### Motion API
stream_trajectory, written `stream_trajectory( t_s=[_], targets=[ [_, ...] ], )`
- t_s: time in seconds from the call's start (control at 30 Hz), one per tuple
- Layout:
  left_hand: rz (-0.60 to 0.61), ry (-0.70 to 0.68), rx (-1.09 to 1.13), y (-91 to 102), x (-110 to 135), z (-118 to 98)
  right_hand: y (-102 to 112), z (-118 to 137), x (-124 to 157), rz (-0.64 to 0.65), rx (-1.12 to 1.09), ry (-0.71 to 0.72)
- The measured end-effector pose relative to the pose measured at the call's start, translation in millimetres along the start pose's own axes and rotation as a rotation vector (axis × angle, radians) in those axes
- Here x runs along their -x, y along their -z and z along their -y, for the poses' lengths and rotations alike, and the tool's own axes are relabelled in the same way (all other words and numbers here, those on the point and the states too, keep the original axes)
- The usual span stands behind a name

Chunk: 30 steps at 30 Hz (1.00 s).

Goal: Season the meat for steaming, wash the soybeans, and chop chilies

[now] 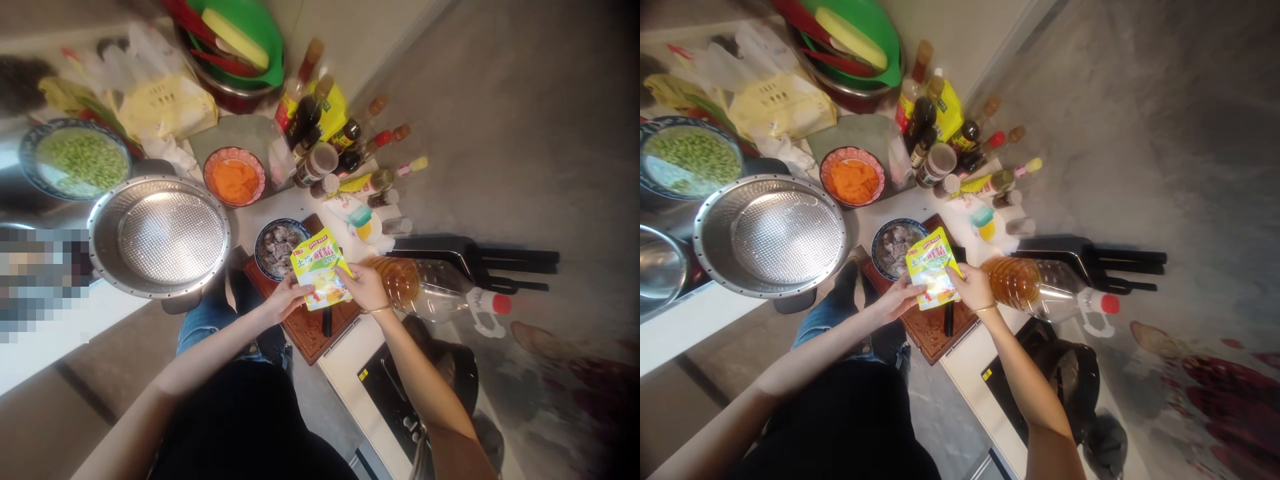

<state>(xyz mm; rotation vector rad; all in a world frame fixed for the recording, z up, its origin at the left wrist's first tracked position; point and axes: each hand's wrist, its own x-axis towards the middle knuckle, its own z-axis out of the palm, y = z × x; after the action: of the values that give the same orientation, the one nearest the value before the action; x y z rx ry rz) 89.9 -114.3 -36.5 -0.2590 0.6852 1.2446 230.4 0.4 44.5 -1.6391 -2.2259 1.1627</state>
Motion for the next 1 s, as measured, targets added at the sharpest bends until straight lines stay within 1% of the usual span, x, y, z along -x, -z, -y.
stream_trajectory(
  t_s=[0.17,0.27,0.37,0.53,0.63,0.7,0.83,1.0],
  targets=[
    [-0.034,0.039,0.015,4.5,-0.8,-0.5,-3.6,3.7,1.9,0.040,-0.037,-0.033],
    [-0.026,0.018,0.041,4.8,-3.2,-1.3,-4.4,2.1,1.2,0.055,-0.073,-0.039],
    [-0.046,-0.004,0.051,6.0,-4.6,-1.3,-4.7,-0.5,1.3,0.085,-0.085,-0.059],
    [-0.027,0.010,0.088,10.9,-0.2,-3.2,-8.6,-0.9,5.8,0.114,-0.086,-0.050],
    [-0.058,0.010,0.078,13.1,2.6,-5.8,-13.3,0.8,9.9,0.150,-0.106,-0.078],
    [-0.064,0.036,0.068,13.5,4.3,-7.3,-15.6,1.5,12.2,0.140,-0.099,-0.092],
    [-0.020,0.102,0.014,12.0,9.5,-7.3,-14.6,0.1,16.3,0.114,-0.090,-0.092],
    [0.069,0.110,-0.036,9.0,15.1,-6.5,-6.8,-4.5,20.1,0.089,-0.151,-0.143]
  ],
)
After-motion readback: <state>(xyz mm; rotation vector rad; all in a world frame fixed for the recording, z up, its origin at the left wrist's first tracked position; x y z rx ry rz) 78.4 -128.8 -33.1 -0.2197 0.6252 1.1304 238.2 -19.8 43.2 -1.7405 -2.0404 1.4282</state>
